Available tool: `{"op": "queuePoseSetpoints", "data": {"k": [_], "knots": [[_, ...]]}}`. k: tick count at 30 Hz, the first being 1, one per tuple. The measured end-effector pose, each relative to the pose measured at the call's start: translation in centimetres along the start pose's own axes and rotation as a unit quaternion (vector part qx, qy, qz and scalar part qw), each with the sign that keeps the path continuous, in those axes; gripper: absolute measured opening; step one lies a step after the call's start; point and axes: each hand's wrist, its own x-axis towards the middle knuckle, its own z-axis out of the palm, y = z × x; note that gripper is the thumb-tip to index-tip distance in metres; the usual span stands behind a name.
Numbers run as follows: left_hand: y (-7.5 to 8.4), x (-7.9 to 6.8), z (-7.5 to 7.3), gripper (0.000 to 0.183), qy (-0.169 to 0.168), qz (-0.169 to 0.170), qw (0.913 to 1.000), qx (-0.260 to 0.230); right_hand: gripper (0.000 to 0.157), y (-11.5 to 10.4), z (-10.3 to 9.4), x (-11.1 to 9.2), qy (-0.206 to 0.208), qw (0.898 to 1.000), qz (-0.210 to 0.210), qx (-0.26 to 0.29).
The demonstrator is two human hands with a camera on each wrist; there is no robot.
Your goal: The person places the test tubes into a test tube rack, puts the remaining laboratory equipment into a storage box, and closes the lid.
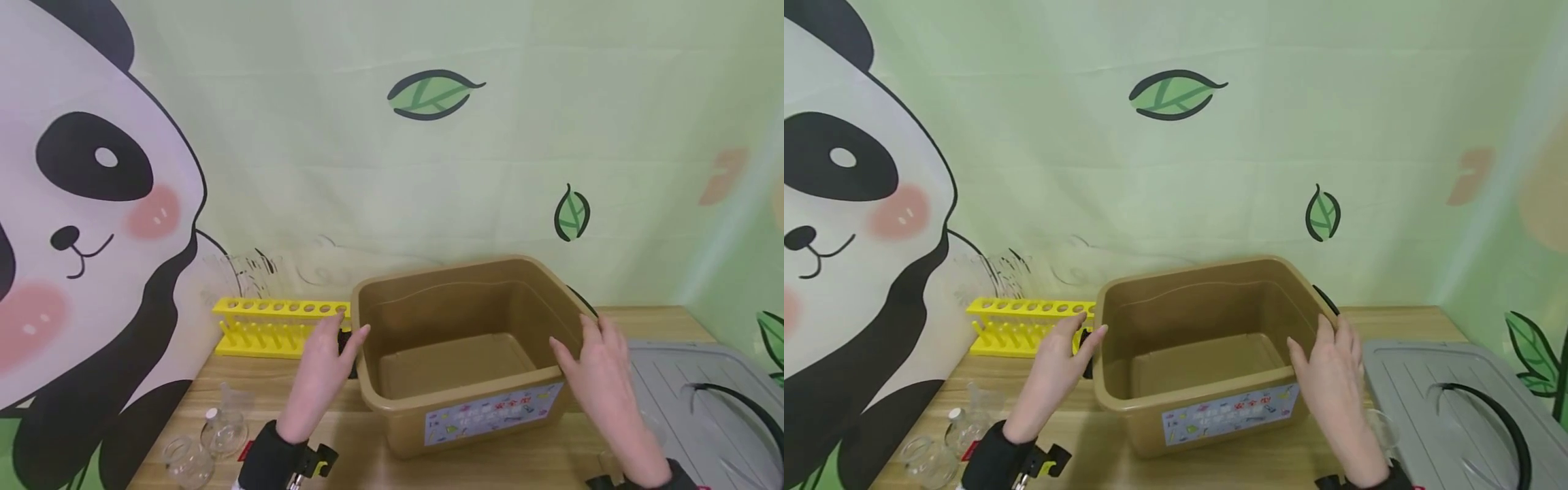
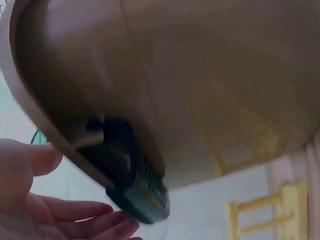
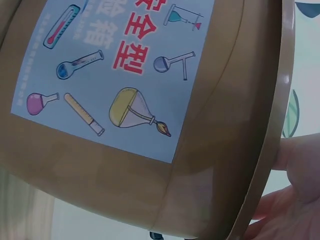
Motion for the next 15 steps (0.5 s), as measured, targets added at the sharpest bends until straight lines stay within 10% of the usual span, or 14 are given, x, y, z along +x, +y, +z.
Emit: {"op": "queuePoseSetpoints", "data": {"k": [15], "knots": [[-0.2,-0.46,0.73,0.043,-0.003,-0.011,0.9991,-0.04,0.038,0.57,-0.41,-0.64,0.059,0.994,-0.046,-0.077]]}}
